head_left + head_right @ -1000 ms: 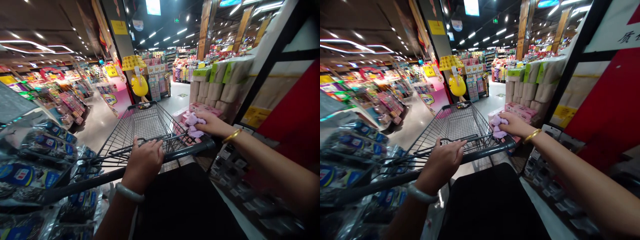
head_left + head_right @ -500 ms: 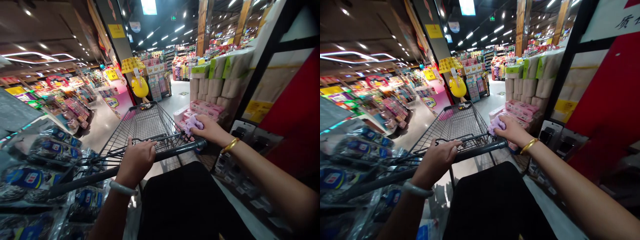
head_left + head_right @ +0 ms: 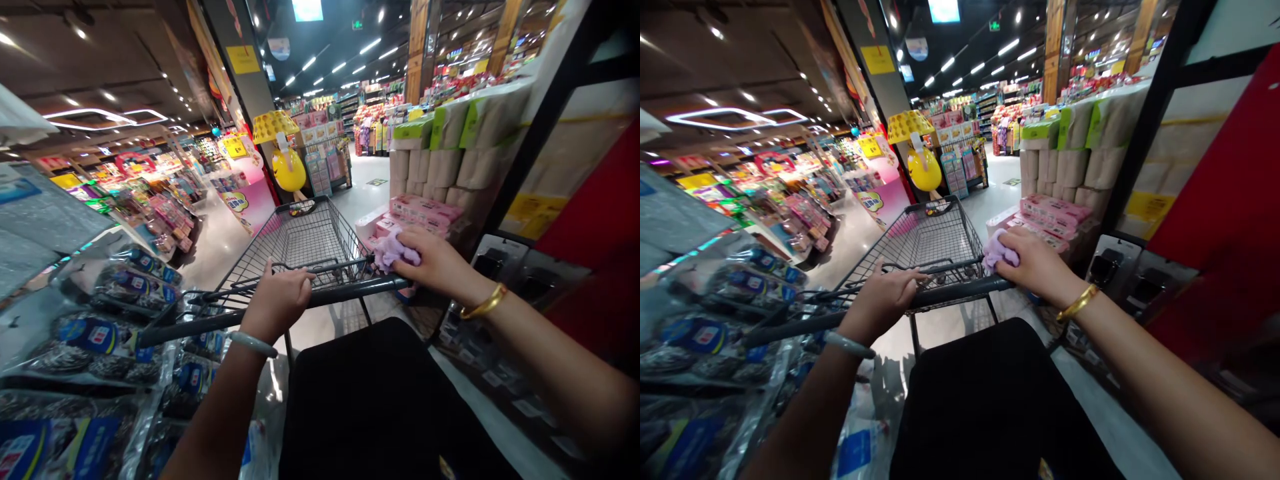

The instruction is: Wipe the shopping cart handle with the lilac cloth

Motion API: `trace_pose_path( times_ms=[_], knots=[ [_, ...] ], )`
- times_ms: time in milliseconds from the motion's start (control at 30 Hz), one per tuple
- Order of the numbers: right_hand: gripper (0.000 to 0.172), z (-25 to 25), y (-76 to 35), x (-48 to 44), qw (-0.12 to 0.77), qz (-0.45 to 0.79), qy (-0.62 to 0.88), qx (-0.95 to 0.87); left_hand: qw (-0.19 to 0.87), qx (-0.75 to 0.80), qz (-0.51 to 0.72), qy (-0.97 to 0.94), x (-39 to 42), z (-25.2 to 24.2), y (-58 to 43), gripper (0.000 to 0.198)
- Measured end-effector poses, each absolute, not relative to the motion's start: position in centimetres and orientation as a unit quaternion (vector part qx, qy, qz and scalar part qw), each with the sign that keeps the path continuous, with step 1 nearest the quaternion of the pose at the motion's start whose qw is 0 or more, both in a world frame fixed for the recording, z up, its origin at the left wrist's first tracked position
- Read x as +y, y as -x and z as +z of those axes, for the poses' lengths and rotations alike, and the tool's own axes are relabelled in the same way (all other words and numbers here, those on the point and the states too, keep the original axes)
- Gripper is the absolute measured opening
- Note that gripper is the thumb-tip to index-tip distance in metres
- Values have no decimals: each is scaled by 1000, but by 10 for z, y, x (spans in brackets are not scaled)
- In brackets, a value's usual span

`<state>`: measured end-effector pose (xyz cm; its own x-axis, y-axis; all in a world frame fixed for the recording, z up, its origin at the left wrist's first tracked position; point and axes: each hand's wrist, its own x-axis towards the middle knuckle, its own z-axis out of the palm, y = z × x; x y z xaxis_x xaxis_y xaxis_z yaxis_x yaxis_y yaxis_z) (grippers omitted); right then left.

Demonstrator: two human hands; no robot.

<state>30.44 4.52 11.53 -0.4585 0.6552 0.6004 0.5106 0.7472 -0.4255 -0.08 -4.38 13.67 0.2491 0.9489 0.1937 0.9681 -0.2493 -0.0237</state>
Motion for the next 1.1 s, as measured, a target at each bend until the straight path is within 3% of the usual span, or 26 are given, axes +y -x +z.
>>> trace_pose_path(
  times_ms=[167,300,467,600,900,1100],
  knots=[
    [22,106,-296,35,438,99,357,-819,72,-615,-49,784,-39,140,19,48],
    [15,102,-281,20,446,81,350,-820,91,-630,-53,769,-42,135,-8,49],
    [10,96,-260,16,446,106,363,-811,93,-593,-148,786,-50,123,-79,45],
    [7,86,-241,1,499,122,384,-768,98,-624,-196,750,-58,115,-95,44],
    [18,44,-190,-21,635,237,379,-631,127,-601,-234,753,-67,105,-51,44],
    [24,32,-169,-31,626,261,327,-658,109,-612,-232,748,-74,106,-28,43]
  ],
)
